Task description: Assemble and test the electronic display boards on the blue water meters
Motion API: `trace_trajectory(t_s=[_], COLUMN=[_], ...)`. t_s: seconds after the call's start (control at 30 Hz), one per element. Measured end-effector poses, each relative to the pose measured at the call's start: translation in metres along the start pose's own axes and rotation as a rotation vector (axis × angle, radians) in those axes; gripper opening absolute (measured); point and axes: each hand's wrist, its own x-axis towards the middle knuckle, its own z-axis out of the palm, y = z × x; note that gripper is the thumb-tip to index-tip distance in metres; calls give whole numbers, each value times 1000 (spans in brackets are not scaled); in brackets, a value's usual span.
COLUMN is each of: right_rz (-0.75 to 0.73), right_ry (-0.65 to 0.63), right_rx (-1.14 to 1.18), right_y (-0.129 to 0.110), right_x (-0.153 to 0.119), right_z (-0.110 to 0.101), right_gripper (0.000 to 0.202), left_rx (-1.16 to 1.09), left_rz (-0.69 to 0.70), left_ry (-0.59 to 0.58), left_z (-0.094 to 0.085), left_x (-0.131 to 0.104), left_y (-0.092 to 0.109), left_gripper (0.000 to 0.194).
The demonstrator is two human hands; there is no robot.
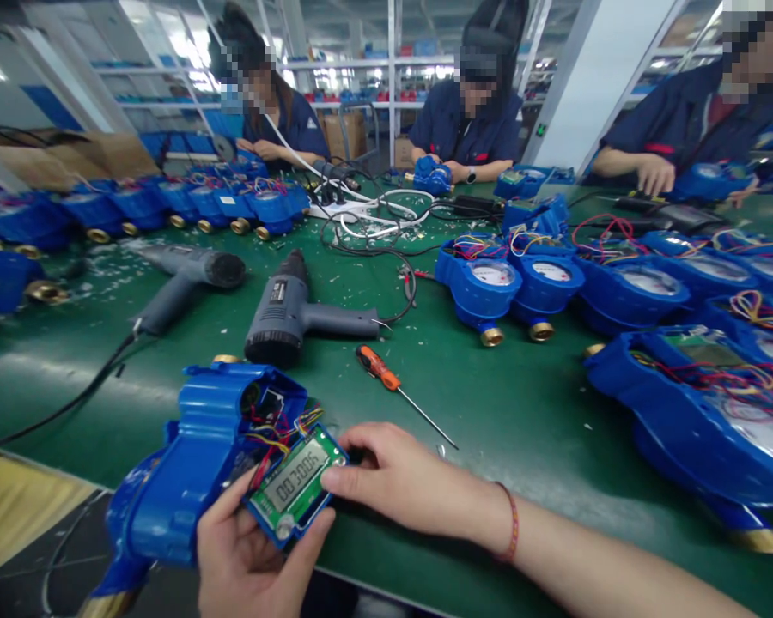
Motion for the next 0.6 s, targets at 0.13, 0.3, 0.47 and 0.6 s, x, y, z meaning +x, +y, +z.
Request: trace_trajectory(t_s=[0.13,0.3,0.47,0.6], right_rz=[-260,-418,-454,-453], right_ry=[425,276,225,309], right_rx=[-872,-1232,-1365,-1374], right_y=[0,18,24,17], right_x=[2,12,17,17], right_z=[-38,-71,-74,-73], right_gripper=[30,47,36,18], left_rx=[27,83,35,53], left_rz=[93,147,62,49], left_ry=[-26,-67,-9,-61], left_z=[-10,-28,-32,-35], left_x=[13,24,16,17], left_y=[-13,-24,-21,-24], left_gripper=[55,55,53,53])
